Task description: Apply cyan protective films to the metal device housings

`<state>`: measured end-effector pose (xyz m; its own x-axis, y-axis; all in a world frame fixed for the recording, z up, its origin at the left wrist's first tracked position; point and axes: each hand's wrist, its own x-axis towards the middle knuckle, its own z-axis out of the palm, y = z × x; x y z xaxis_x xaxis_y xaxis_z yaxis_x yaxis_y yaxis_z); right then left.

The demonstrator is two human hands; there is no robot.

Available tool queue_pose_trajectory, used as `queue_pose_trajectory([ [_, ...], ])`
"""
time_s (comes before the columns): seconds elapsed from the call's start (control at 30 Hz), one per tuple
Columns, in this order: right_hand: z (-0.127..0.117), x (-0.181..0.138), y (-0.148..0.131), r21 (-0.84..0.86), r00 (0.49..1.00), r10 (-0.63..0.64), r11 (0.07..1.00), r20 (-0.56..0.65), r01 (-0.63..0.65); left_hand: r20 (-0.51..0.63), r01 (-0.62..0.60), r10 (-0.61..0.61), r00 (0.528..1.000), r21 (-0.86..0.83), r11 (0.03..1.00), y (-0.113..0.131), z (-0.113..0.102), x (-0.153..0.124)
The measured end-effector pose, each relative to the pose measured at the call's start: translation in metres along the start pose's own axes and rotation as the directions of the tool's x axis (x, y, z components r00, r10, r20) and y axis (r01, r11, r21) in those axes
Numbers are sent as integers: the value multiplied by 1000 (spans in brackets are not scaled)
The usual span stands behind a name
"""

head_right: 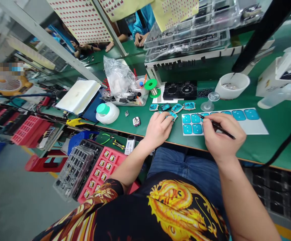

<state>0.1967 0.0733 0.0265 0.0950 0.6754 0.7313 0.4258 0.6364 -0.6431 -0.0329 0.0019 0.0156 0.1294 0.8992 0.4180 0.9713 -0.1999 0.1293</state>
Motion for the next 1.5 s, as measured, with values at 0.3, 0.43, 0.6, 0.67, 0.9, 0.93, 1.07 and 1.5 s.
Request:
queue_pose_trajectory([
  [0.3,-1,-1,3,3,1000,10,1000,7,-10,189,172,-125,974,-256,951,-106,-68,-41],
  [0.43,1,-1,7,5,1000,-24,1000,-19,25,335,227,-101,937,-363,904,-122,-88,-58],
  [0.6,1,0,8,13,999,-21,1000,-32,21,369,298,-167,914,-333,895,-125,-101,-66],
  [0.67,1,0,9,13,999,-26,1000,-37,27,353,319,-196,915,-333,887,-127,-99,-66],
  [0.9,2,0,13,0,999,-19,1000,-33,19,231,484,-430,873,-290,826,-134,-69,-76],
  [0.93,2,0,13,5,999,-18,1000,-34,18,213,486,-440,872,-284,826,-134,-65,-78],
  [1.07,2,1,10,6,999,-10,1000,-33,10,146,491,-469,871,-272,828,-128,-61,-80],
  [1.5,-2,-1,10,30,1000,-27,999,-11,27,479,413,-205,854,-862,-293,9,-20,-17],
])
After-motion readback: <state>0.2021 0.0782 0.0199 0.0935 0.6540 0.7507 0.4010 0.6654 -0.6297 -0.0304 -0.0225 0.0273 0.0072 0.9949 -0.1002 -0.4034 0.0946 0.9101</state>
